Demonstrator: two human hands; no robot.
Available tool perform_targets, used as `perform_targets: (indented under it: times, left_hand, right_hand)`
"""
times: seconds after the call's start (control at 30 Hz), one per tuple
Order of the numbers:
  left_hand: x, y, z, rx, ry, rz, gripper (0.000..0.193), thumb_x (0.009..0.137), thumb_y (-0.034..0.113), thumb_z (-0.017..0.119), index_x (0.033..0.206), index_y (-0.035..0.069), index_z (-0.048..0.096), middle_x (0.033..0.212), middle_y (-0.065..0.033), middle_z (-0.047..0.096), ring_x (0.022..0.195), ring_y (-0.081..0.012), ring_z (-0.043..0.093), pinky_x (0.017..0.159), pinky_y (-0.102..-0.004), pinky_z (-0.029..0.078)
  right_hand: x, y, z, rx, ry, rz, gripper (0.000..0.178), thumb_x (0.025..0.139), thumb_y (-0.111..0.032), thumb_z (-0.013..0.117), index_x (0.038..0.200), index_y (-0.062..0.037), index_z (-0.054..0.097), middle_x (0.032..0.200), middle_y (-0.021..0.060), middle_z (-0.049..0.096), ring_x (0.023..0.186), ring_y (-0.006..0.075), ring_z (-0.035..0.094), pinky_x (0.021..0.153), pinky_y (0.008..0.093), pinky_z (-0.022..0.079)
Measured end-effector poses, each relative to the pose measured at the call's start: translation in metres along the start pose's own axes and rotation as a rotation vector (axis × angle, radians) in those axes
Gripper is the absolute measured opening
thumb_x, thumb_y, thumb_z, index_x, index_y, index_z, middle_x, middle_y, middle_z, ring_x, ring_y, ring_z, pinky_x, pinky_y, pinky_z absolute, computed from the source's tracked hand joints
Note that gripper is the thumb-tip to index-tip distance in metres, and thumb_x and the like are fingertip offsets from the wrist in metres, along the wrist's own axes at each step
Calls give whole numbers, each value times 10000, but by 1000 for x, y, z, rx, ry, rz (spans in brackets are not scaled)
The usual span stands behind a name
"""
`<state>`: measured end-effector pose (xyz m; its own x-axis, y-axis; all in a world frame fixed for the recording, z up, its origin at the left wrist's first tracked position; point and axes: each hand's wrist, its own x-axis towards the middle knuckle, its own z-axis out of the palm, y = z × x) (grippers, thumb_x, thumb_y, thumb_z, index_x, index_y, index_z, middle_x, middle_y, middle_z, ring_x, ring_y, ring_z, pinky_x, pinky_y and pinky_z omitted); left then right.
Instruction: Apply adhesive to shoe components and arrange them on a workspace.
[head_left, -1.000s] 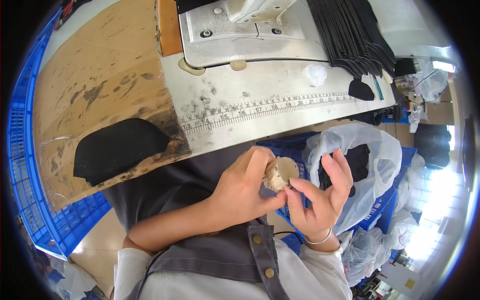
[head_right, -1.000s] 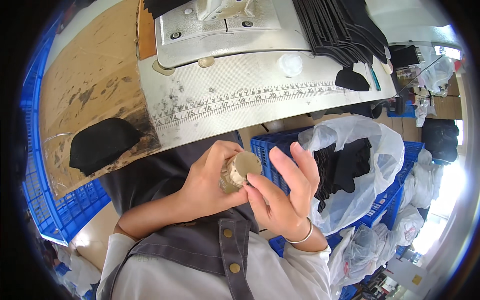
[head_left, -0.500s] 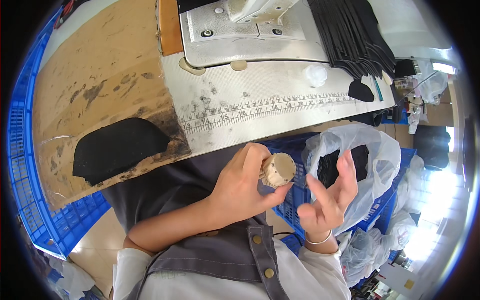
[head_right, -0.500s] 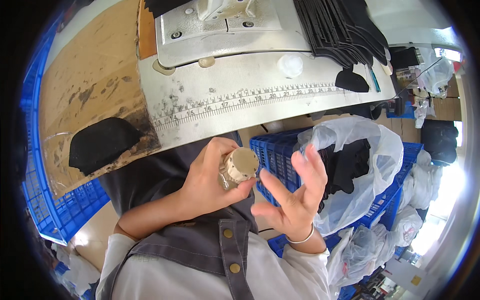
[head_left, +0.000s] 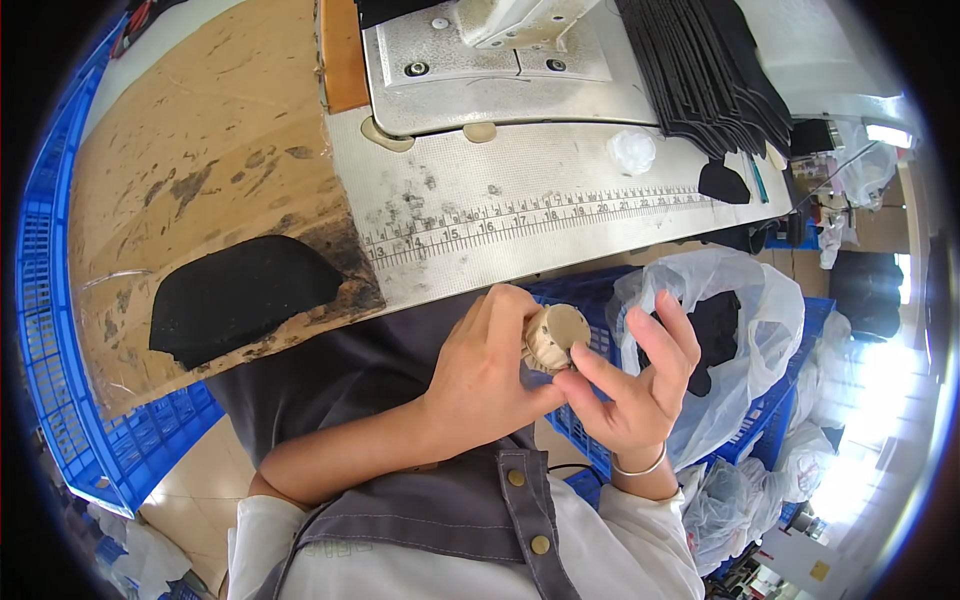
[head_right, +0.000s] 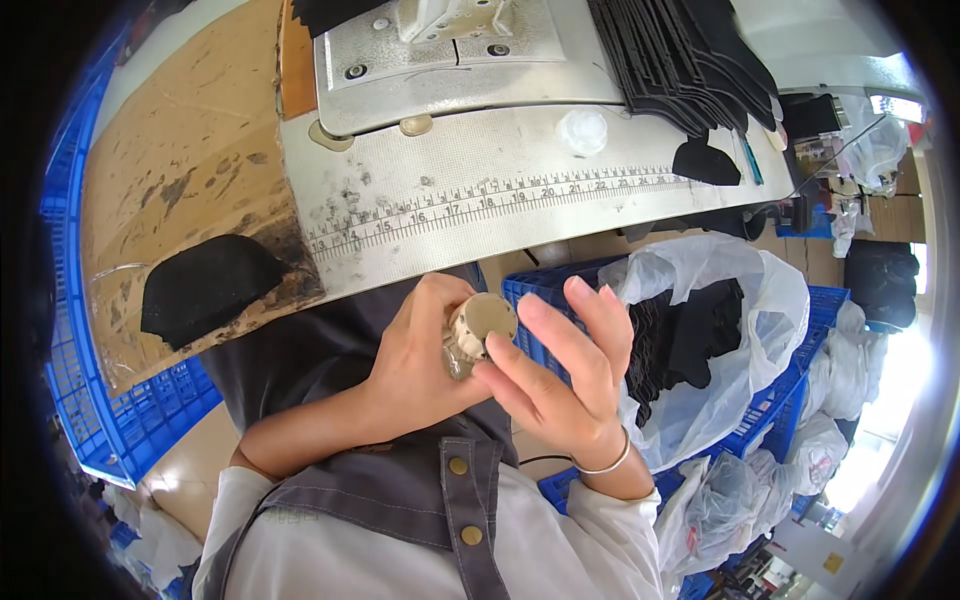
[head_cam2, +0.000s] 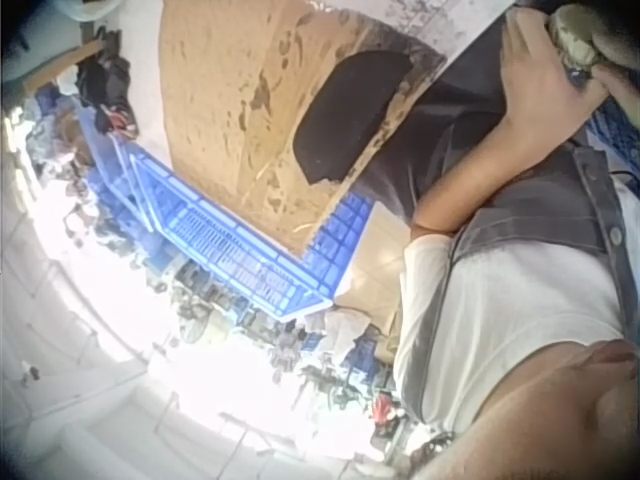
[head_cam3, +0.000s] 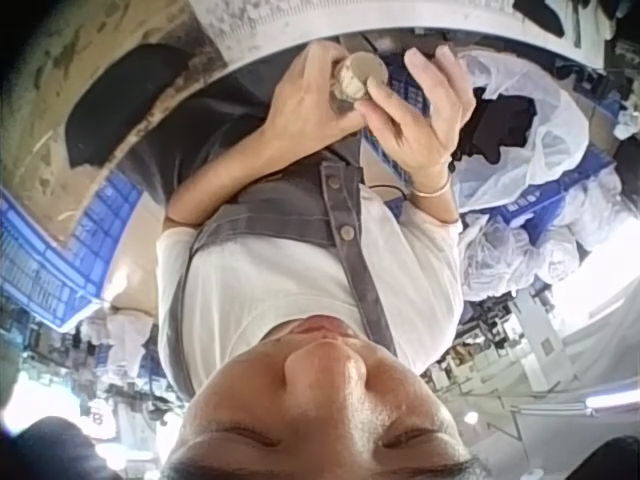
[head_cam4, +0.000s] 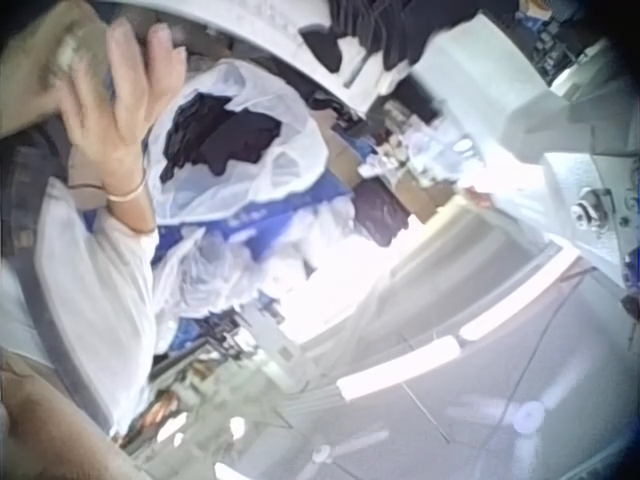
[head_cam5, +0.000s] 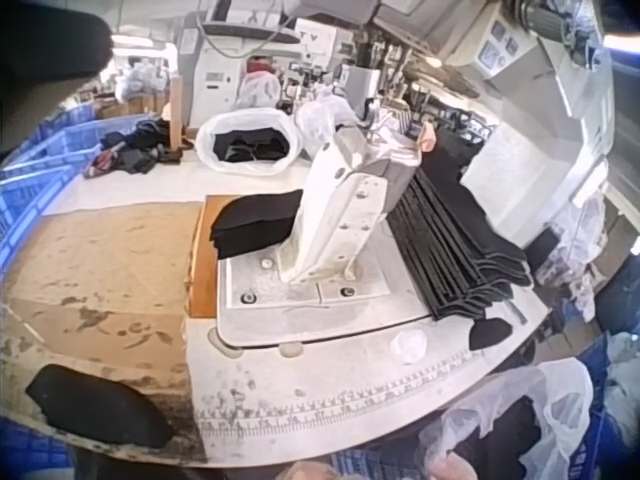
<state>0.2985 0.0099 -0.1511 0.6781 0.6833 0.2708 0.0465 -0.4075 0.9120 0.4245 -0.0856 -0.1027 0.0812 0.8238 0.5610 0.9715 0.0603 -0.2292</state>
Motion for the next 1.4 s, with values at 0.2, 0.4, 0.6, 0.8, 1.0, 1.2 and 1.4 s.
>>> perform_targets:
  times: [0.2,0.4,0.6,0.8,1.0,1.2,1.4]
  left_hand:
    - [5,0,-11,-83,-116,29,520,621,155,743,1050,-5,498,982,-141,511,904,-315,527,747,-393,437]
    - [3,-3,-9,-11,-124,67,474,651,179,706,1043,-7,516,984,-132,510,914,-315,518,749,-397,426]
    - [6,-1,-9,48,-97,20,433,657,188,705,1012,12,529,951,-131,541,881,-318,530,748,-398,429]
    - [5,-3,-12,45,-49,23,415,657,190,708,998,26,538,924,-112,566,853,-312,542,756,-390,436]
    - [6,-3,-12,14,-79,37,407,654,185,707,991,27,542,923,-109,568,852,-310,541,749,-383,438]
    - [5,-3,-10,22,-64,47,426,637,178,702,997,20,537,920,-114,564,851,-312,536,745,-391,437]
    - [4,-4,-9,51,-93,38,429,635,185,694,998,21,536,920,-117,559,845,-313,534,747,-396,438]
  right_hand:
    - [-3,1,4,-60,98,-162,251,669,-211,782,901,-154,707,1145,50,577,1145,342,484,975,500,347]
    - [-5,-1,12,-67,65,-61,86,768,-154,689,851,-133,697,1151,61,554,1132,339,487,963,439,366]
    - [-3,-8,4,344,850,318,346,915,-333,503,720,-54,566,1322,192,347,1228,382,392,964,466,394]
    - [-19,15,-3,132,262,-47,290,860,-336,568,799,-63,643,1305,201,406,1218,423,397,983,484,375]
    - [-2,0,3,150,96,56,286,791,-319,644,954,-93,706,1273,159,464,1213,391,402,995,455,353]
    - [-1,5,6,74,83,-22,284,698,-247,764,938,-115,688,1243,111,518,1183,356,451,981,464,362]
    - [15,4,1,82,-88,-14,201,691,-154,722,875,-86,676,1162,90,593,1143,328,500,995,457,351]
